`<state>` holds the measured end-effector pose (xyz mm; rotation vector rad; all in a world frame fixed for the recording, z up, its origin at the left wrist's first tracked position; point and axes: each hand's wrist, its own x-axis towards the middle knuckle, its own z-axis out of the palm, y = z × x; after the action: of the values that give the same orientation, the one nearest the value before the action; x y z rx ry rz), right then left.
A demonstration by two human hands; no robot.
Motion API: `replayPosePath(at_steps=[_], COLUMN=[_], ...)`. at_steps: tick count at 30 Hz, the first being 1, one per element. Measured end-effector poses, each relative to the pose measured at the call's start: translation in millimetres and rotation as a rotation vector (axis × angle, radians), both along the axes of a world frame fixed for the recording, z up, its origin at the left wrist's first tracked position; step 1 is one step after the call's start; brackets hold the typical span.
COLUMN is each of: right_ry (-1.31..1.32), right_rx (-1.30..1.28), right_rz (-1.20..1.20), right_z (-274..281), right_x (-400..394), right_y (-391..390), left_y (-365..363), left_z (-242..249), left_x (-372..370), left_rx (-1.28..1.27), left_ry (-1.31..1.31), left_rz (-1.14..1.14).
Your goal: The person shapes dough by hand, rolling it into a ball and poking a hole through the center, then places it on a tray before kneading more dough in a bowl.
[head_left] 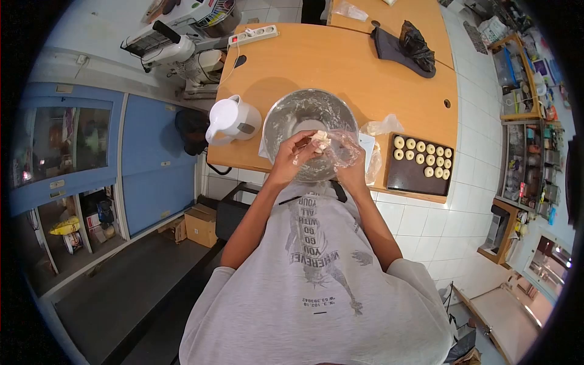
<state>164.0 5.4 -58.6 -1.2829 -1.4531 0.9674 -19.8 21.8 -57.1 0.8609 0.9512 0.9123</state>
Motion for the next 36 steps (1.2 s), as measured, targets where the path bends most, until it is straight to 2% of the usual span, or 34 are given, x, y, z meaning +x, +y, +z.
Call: replayPosePath(at_steps=[1,3,4,6,9,10,12,16,18,21,25,27,28,31,33,36], right_ry=[-0.001,-0.2,-0.202,-0.394,-0.425,-0.425,-0.195,-0.261,-0.075,-0.131,-0.157,-0.086,-0.085,0.034,-0.188,-0.199], right_rx=[0.0,0.171,0.171,0.211,0.246,0.247,0.077,0.234,0.071,0.197,0.12,0.045,0.047,0.029,0.331,0.348], right_rz=[0.003,0.04,0.043,0.094,0.104,0.106,0.057,0.03,0.078,0.208,0.138,0.1,0.104,0.142,0.265,0.245], right_z=[1,5,8,13,15,15,18,39,46,32,26,31,28,19,21,58], right_x=[0,1,2,3,7,8,12,18,14,12,3,-6,-14,-30,-29,-19], right_y=[3,8,7,5,0,-1,-2,11,14,18,16,9,4,-1,8,14], left_y=[-1,-2,-2,-3,-4,-5,-5,-3,-5,-9,-7,-2,1,10,13,14], left_z=[-3,-7,-8,-8,-3,1,10,15,18,18,24,4,15,34,32,35], left_x=[0,1,0,-1,-1,-1,2,-5,-4,0,5,2,5,10,11,13], left_rx=[0.0,-0.075,-0.076,-0.115,-0.103,-0.102,0.015,0.119,0.095,0.058,0.064,0.058,-0.036,-0.143,-0.134,-0.155], left_ry=[-0.001,-0.196,-0.197,-0.179,-0.104,-0.104,-0.102,0.005,0.045,0.001,0.087,-0.143,-0.295,-0.398,-0.371,-0.506], left_rz=[0.003,0.177,0.179,0.286,0.312,0.314,0.341,0.313,0.226,0.168,0.267,0.245,0.22,0.183,0.201,0.269])
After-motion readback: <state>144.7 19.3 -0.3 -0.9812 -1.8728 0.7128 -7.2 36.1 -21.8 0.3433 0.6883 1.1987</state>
